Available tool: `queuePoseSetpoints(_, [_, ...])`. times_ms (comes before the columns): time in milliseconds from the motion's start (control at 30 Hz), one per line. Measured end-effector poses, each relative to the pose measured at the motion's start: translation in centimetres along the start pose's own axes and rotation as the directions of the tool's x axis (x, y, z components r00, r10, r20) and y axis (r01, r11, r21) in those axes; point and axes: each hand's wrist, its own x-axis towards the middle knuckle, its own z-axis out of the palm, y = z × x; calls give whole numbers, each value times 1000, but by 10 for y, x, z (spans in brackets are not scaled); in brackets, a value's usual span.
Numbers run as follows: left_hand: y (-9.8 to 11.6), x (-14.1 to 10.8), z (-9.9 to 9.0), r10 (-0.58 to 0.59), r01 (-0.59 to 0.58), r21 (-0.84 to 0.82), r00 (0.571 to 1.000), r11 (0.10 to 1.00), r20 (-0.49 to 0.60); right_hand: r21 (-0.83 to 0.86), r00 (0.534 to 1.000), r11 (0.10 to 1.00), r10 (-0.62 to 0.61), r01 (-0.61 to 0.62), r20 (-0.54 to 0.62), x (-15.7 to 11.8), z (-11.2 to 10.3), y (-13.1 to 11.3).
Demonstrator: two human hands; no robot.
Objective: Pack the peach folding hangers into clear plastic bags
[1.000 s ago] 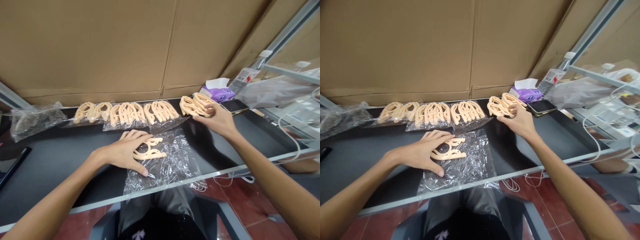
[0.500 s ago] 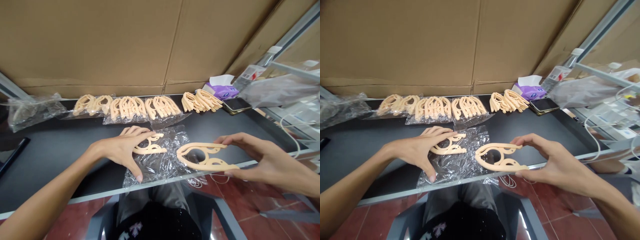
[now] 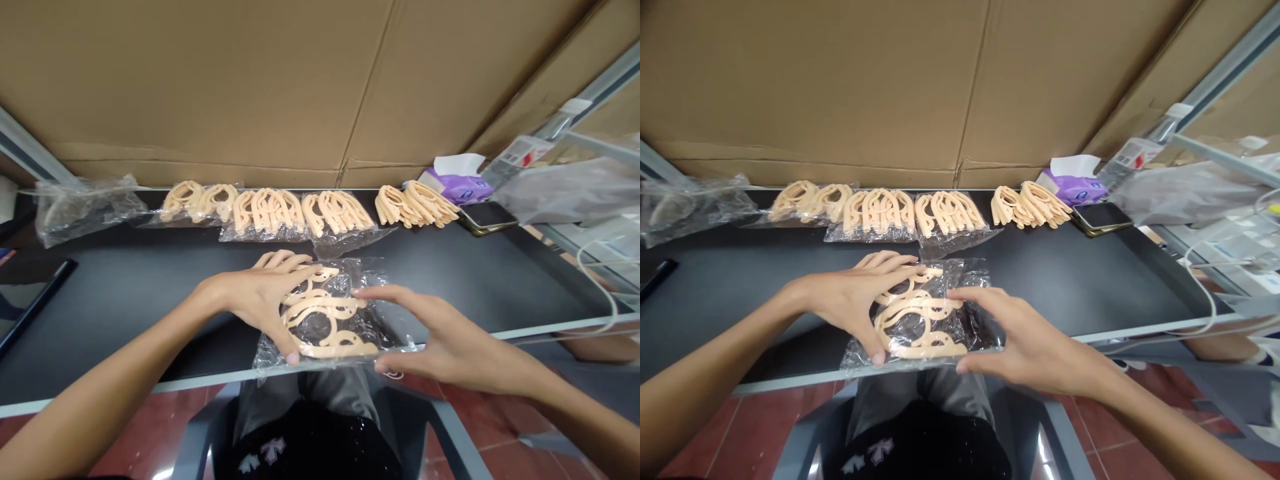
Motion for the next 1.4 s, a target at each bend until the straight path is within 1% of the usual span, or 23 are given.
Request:
queuePoseSetpoints(67, [-1, 0, 0, 6, -7, -8, 1000, 1000, -7, -7, 1000, 1000, -1, 1, 11, 2, 0, 1])
queuePoseSetpoints(133, [0, -1, 0, 7, -7, -3, 1000, 1000, 0, -36, 999, 999, 11, -13, -49, 4, 1, 5])
queuePoseSetpoints(200, [2, -1, -1, -1, 1, 8, 1000, 1000, 15, -85, 994, 996, -11, 2, -110, 7, 5, 9])
queuePoseSetpoints(267, [3, 0, -1, -15, 15, 11, 1000, 1000, 15, -135, 991, 990, -51, 34, -126, 11, 12, 14])
queuePoseSetpoints(333, [3, 1, -1, -26, 26, 1, 999, 1000, -19, -169, 989, 984, -74, 52, -130, 13, 19, 17])
queuePoseSetpoints(433, [-2, 4, -3, -13, 13, -8, 998, 1000, -67, -200, 983, 979, -69, 34, -169, 15, 24, 22])
queuePoseSetpoints(500, [-8, 4, -6, 3, -4, -6, 999, 1000, -46, -201, 982, 979, -53, 15, -182, 15, 24, 24])
queuePoseSetpoints(633, [-17, 3, -16, 32, -30, -56, 999, 998, 36, -154, 987, 988, -46, 21, -156, 14, 24, 26])
queuePoseSetpoints(733, [-20, 1, -20, 52, -48, -94, 998, 994, 41, -130, 980, 991, -61, 37, -192, 15, 26, 26])
queuePoseSetpoints(833, [-21, 2, -20, 45, -43, -92, 999, 995, 23, -112, 973, 993, -66, 42, -219, 19, 30, 26])
queuePoseSetpoints(1000, [-24, 5, -13, 43, -44, -43, 999, 998, -22, -85, 972, 996, -59, 40, -228, 24, 31, 26])
queuePoseSetpoints(1067, [-25, 6, -10, 53, -55, -28, 997, 998, -49, -77, 975, 996, -58, 43, -215, 25, 29, 24])
queuePoseSetpoints(1200, [-25, 7, -7, 54, -57, -29, 993, 998, -110, -79, 986, 995, -73, 62, -148, 22, 25, 19])
queuePoseSetpoints(1267, [-24, 8, -5, 64, -68, -25, 989, 997, -136, -88, 988, 994, -72, 60, -139, 21, 24, 18])
queuePoseSetpoints(1400, [-23, 10, -3, 94, -96, -6, 980, 995, -177, -80, 981, 996, -62, 48, -182, 20, 27, 22])
